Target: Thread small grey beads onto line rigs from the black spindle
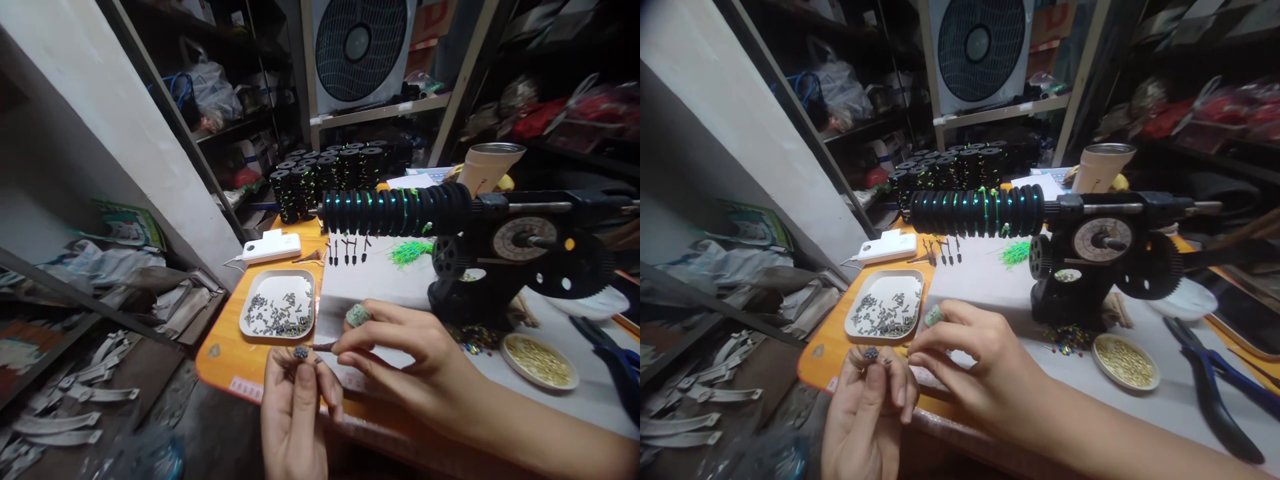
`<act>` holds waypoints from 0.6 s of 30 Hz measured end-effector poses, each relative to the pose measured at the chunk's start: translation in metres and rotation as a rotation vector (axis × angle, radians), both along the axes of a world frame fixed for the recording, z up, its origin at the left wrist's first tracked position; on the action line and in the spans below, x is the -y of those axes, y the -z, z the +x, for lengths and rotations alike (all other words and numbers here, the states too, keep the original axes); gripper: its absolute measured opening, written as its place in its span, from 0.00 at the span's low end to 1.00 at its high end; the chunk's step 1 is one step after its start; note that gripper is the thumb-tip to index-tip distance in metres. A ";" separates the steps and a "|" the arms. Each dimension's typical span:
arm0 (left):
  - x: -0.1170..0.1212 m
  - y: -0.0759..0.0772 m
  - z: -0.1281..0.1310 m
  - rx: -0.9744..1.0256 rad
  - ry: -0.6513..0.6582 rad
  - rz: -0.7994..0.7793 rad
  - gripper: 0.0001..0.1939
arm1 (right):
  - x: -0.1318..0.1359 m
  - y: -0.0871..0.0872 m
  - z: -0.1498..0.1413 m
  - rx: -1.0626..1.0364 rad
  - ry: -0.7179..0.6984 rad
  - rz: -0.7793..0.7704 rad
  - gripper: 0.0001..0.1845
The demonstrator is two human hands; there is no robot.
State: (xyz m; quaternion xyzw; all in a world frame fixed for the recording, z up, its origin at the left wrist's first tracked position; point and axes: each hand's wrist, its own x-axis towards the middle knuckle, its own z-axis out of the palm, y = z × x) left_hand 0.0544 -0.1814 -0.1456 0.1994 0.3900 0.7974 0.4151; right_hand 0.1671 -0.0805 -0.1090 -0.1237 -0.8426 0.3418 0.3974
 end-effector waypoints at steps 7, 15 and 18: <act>0.005 0.004 -0.007 0.071 0.081 0.066 0.06 | 0.000 0.002 0.001 0.072 -0.061 0.052 0.06; 0.005 0.003 -0.002 0.133 0.076 0.036 0.06 | 0.004 0.002 0.003 0.071 -0.087 0.015 0.06; 0.004 0.004 0.003 0.141 0.063 -0.036 0.09 | 0.006 0.003 0.002 0.028 -0.068 -0.019 0.06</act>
